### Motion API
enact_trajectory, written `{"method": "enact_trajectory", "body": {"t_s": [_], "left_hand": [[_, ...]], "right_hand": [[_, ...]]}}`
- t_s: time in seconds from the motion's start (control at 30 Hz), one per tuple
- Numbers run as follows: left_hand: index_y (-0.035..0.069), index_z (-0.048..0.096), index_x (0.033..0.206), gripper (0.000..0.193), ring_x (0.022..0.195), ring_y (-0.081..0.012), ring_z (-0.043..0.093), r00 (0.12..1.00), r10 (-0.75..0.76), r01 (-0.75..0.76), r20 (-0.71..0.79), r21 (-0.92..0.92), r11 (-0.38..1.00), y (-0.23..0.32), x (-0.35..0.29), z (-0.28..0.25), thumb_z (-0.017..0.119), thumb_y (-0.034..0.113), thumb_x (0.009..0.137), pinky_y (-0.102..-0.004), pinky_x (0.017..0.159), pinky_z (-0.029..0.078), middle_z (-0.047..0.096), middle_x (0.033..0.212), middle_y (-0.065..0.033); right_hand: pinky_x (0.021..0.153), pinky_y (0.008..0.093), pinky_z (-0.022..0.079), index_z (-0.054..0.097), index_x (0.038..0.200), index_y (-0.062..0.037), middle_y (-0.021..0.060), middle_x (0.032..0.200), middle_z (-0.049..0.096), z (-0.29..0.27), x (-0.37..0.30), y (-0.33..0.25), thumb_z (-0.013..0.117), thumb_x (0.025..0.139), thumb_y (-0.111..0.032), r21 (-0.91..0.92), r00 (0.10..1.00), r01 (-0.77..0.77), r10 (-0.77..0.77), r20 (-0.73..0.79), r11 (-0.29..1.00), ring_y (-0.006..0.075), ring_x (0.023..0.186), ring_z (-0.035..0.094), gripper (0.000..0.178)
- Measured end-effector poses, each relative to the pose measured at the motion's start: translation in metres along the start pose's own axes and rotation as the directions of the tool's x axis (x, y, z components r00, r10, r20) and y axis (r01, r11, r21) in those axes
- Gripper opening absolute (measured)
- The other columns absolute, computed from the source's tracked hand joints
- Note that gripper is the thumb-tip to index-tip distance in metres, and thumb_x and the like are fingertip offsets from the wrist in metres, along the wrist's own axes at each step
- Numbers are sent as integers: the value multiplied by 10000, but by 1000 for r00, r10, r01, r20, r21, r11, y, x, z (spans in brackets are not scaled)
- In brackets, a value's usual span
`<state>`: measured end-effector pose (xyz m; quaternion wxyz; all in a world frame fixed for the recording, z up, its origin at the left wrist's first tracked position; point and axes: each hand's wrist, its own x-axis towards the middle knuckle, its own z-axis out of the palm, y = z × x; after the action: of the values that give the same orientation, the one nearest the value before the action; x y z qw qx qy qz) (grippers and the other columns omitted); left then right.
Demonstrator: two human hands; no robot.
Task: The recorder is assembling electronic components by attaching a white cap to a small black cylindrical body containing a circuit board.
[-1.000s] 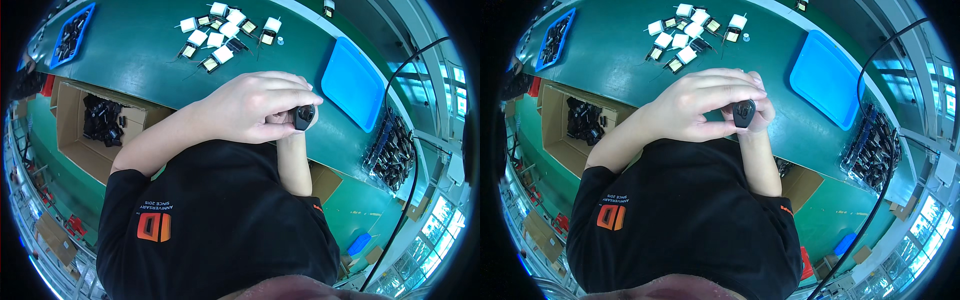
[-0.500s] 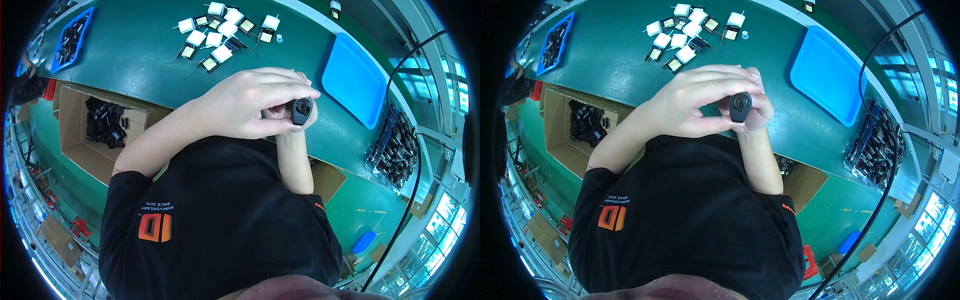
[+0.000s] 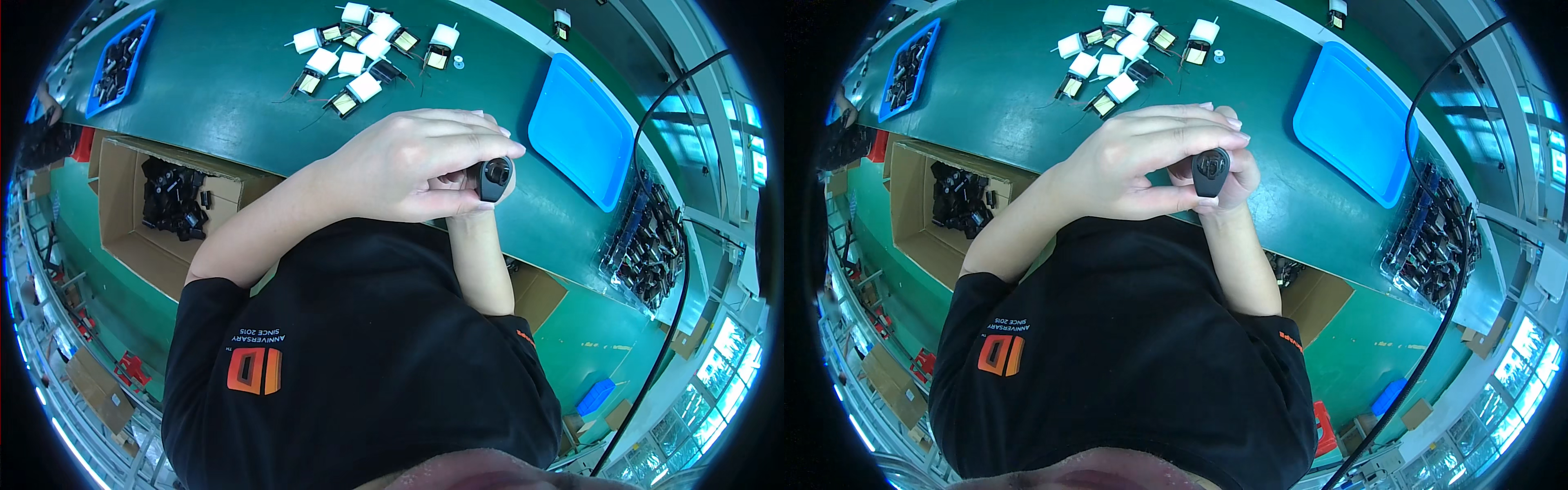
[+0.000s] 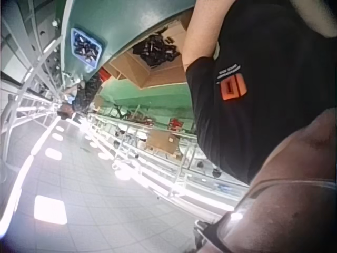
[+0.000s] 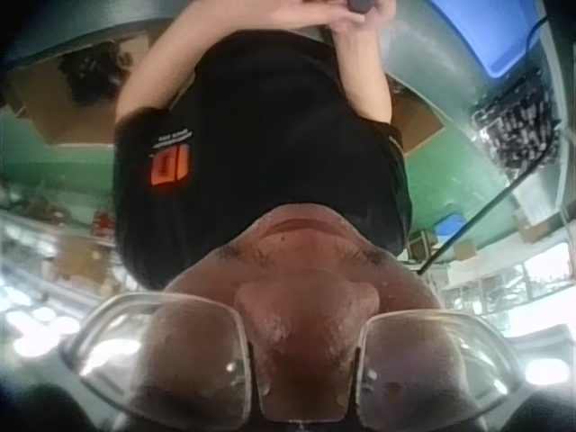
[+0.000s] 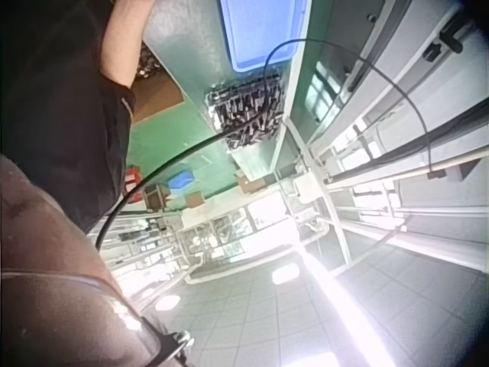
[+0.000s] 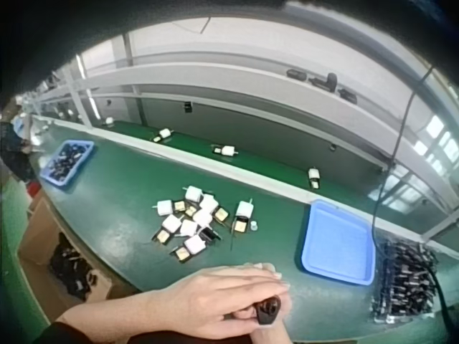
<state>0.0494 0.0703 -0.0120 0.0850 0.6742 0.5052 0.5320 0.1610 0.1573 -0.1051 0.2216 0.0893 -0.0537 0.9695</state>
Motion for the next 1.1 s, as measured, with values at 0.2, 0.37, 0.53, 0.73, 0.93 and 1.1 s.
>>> {"method": "enact_trajectory", "body": {"t_s": [0.2, 0.37, 0.53, 0.73, 0.93, 1.1], "left_hand": [[69, 644, 1188, 501, 1106, -292, 631, 999, -34, 32, 43, 58, 998, -4, -4, -7, 788, 183, 722, -456, 1005, 470, 674, 1130, -127], [63, 625, 1207, 485, 1243, -291, 558, 994, -66, 48, 89, 193, 980, -6, -11, -20, 755, 178, 754, -504, 1096, 356, 645, 1252, -77], [71, 576, 1282, 628, 1256, -300, 548, 977, 167, -195, 136, 234, 952, -10, -11, -20, 786, 128, 693, -492, 1074, 392, 626, 1275, -96], [21, 225, 1510, 1069, 1450, -388, 236, 989, -134, 135, 63, -8, 991, -4, -12, -17, 836, 260, 666, -485, 1157, 224, 286, 1536, -234], [17, 192, 1514, 1189, 1396, -324, 350, 904, -414, 428, 107, -210, 879, 5, -3, -15, 885, 410, 631, -446, 1141, 259, 370, 1482, -212], [22, 256, 1483, 1129, 1342, -300, 414, 930, -359, 367, 77, -213, 905, 6, -2, -8, 878, 459, 648, -437, 1114, 303, 445, 1411, -169]], "right_hand": [[605, 309, 548, 480, 1111, -107, 144, 1040, 569, 15, 2, -6, 561, 781, -267, -330, 994, 90, -107, -34, 940, 251, 768, 652, 376], [1024, 397, 342, 495, 1172, -19, 171, 1280, 458, 12, 14, -19, 650, 764, -544, -899, 833, 372, -511, 213, 232, 279, 1188, 475, 683], [1034, 347, 392, 501, 1298, 33, 113, 1265, 498, 54, -5, -23, 870, 665, -149, -845, 992, 123, -99, 83, 520, 225, 1230, 487, 756], [1033, 379, 434, 434, 1369, 84, 141, 1320, 471, 45, -6, -24, 799, 722, -1, -782, 990, 116, -11, 138, 612, 257, 1258, 502, 748], [937, 342, 499, 445, 1358, 76, 156, 1293, 493, 36, -11, -13, 825, 747, -156, -737, 995, 101, -72, 71, 668, 240, 1117, 579, 757], [893, 398, 517, 469, 1339, 44, 213, 1289, 543, 31, -6, -7, 870, 700, -347, -811, 930, 327, -317, 185, 486, 301, 1093, 598, 849]]}}
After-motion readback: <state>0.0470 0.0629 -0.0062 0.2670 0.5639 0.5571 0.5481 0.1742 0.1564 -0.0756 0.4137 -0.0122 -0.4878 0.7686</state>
